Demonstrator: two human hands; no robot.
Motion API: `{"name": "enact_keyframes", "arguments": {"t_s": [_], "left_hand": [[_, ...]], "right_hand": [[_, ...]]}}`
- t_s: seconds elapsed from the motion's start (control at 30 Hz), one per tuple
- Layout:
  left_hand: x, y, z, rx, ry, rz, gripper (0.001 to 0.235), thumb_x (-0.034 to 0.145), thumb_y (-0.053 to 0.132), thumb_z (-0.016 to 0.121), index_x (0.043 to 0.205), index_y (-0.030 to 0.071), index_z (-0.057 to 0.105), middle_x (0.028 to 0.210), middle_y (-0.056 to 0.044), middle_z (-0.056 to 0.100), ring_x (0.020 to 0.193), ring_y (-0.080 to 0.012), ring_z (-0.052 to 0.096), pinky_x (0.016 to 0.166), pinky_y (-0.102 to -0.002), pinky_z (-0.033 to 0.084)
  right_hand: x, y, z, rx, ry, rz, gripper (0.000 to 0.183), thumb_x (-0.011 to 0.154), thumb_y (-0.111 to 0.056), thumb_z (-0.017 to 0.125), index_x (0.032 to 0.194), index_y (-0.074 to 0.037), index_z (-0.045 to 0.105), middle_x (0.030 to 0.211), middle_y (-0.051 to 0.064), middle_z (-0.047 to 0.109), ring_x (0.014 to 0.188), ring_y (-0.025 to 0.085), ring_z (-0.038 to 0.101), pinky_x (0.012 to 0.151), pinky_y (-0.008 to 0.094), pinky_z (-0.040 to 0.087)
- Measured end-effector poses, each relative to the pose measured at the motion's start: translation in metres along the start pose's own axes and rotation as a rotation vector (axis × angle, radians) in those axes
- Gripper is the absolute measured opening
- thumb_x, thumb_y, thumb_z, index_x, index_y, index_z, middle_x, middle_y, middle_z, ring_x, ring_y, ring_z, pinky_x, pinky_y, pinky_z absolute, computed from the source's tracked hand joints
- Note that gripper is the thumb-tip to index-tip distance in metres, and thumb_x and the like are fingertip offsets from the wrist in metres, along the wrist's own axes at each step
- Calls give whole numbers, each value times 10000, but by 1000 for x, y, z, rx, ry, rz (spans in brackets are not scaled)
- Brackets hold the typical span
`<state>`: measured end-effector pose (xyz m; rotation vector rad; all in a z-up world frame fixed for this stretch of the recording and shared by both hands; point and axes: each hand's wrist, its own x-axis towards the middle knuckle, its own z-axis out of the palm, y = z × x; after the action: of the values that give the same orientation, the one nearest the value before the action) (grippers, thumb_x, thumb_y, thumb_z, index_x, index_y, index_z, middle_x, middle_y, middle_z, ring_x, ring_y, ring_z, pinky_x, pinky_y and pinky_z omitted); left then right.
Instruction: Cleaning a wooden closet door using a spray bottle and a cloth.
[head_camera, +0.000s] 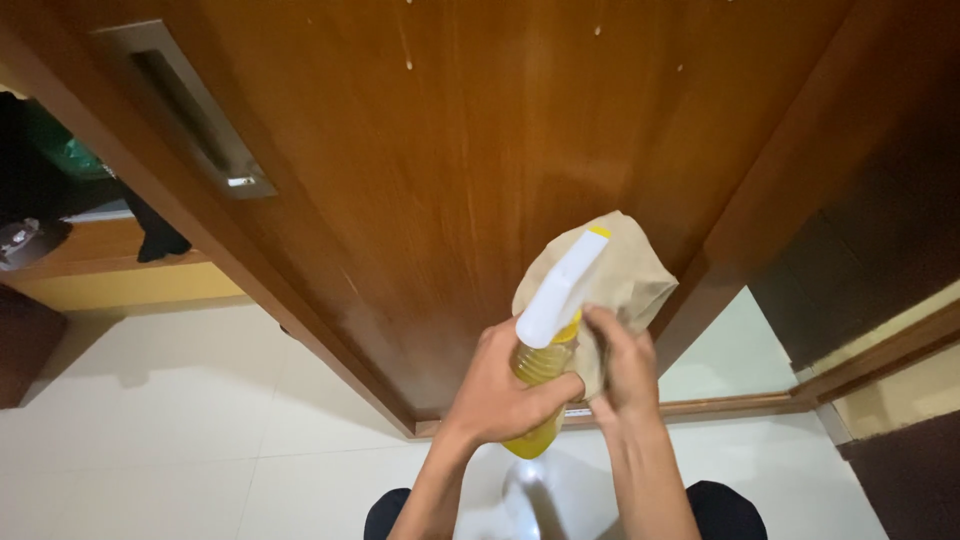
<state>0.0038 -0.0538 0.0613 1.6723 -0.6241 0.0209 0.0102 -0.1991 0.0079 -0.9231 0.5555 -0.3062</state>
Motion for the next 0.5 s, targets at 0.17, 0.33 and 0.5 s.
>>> {"name": "enact_keyframes", "arguments": {"t_s": [0.17, 0.33, 0.5], "left_hand": [[-4, -11, -2, -205, 74, 50, 429, 710, 13, 656, 1138, -11, 679, 961, -79, 757, 825, -176, 667, 771, -312, 569], [0, -7, -8, -331, 349, -46, 20, 863, -8, 617, 852, -25, 618, 589, -64, 565, 505, -141, 543, 490, -269, 469], [-4, -22, 0, -275, 398, -87, 118, 937, 107, 654, 912, -7, 635, 608, -62, 592, 502, -134, 574, 483, -272, 496]], "right_hand": [[17, -36, -20, 374, -168, -7, 366, 1055, -274, 475, 1282, -16, 602, 1161, 145, 696, 909, 212, 661, 788, 345, 553], [31, -116, 16, 355, 0, -600, 575, 925, -370, 582, 1387, -28, 568, 1345, 111, 696, 1130, 172, 735, 975, 310, 646], [100, -164, 77, -766, 20, -1729, 357, 1175, -249, 341, 1231, 34, 553, 1133, 218, 687, 1038, 374, 708, 1194, 562, 268]]}}
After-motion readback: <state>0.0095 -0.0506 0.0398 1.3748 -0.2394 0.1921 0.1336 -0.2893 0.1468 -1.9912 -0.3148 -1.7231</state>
